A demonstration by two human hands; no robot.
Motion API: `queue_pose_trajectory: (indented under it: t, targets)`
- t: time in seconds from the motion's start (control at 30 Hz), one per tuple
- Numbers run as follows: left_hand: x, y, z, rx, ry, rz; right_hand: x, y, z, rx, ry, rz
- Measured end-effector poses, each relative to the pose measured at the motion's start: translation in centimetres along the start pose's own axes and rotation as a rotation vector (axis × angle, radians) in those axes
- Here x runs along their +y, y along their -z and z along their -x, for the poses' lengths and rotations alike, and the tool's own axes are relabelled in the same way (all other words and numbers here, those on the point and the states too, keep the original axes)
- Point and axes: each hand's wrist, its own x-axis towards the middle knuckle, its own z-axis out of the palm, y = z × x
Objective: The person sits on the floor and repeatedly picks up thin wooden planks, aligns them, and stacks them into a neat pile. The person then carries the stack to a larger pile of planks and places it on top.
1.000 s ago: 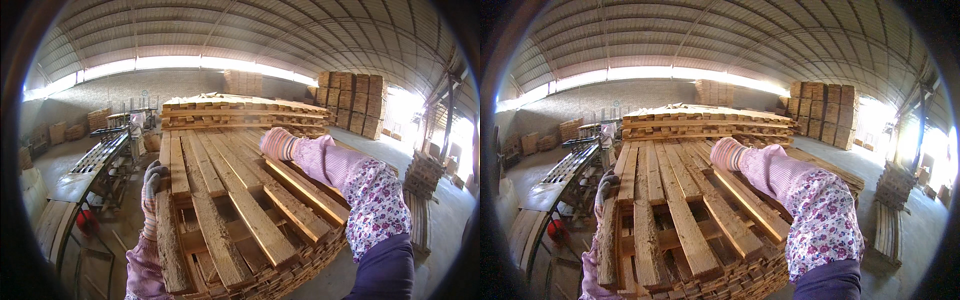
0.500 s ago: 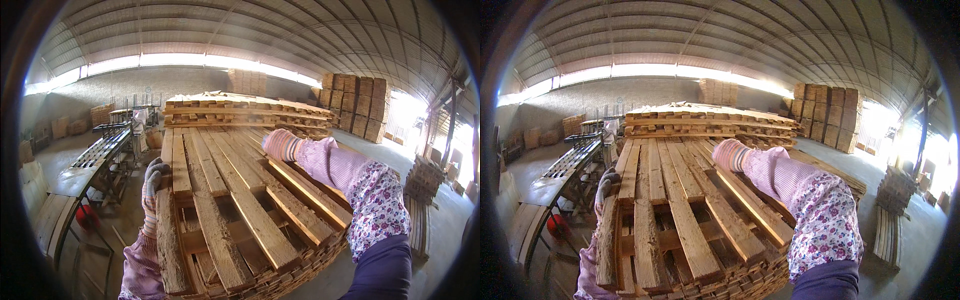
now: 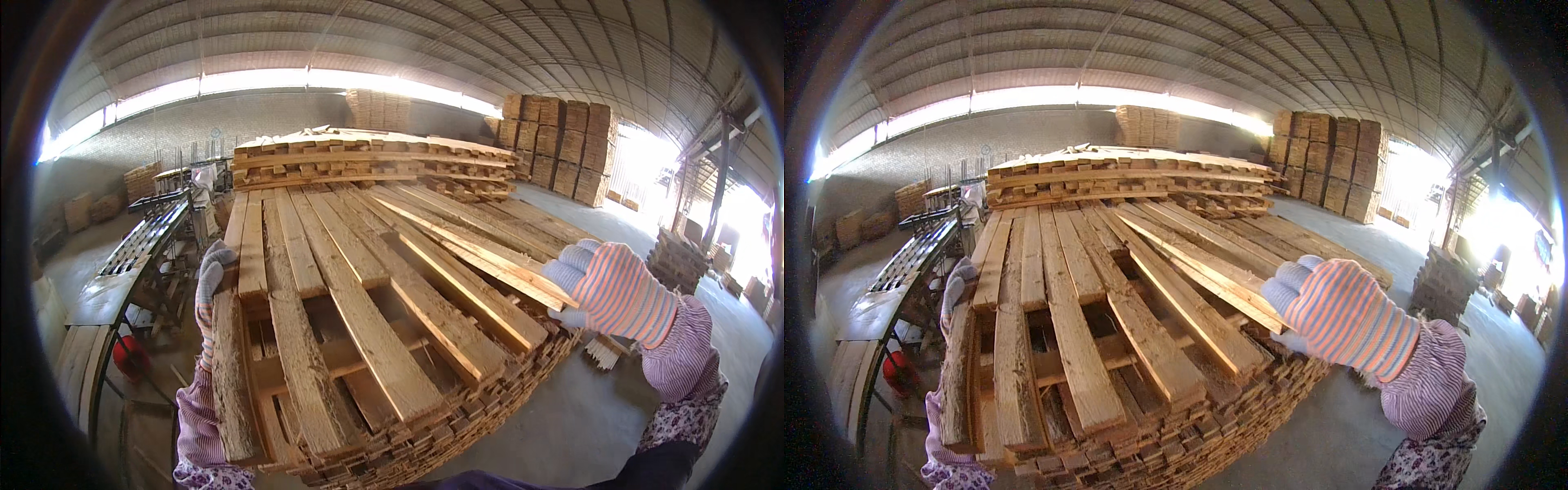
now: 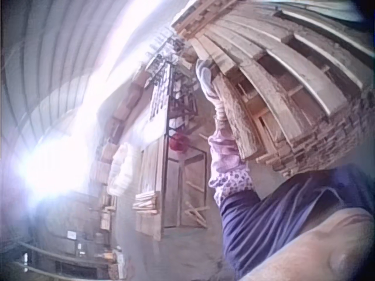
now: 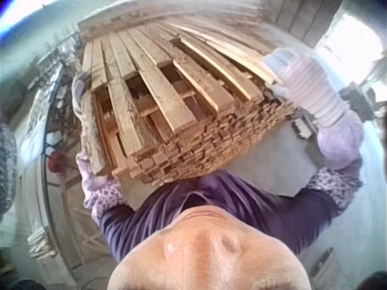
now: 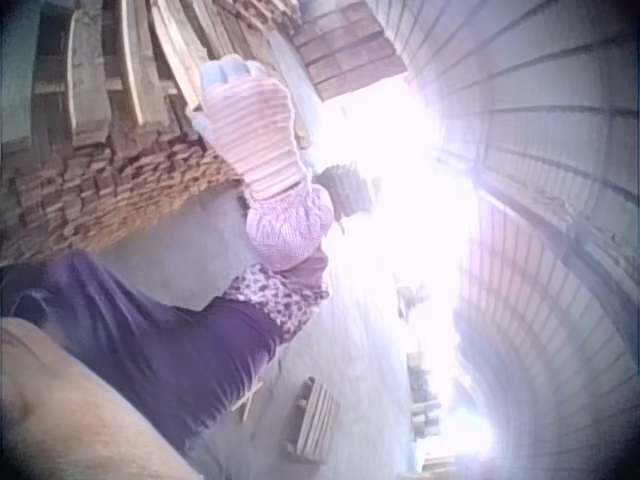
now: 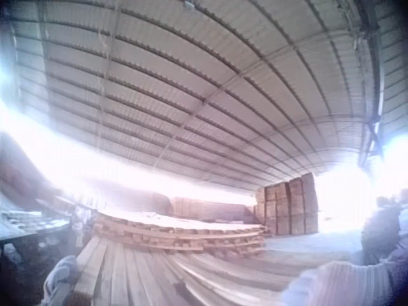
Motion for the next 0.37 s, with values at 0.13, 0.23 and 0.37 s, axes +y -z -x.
queue_pose_trajectory:
  t: [0.13,0.23,0.37]
  targets:
    - [1.8,0.1,0.0,0.055,-0.04,-0.107,0.0,1.4,0.5,0.008,0.173,-0.347]
    - [2.7,-0.9,-0.1,0.093,0.006,-0.037,1.9,3.6,-4.7,-0.036,0.117,-0.624]
    - [2.6,-0.7,0.0,0.1,0.069,-0.207,-2.0,3.3,-16.2,-0.045,-0.02,-0.6]
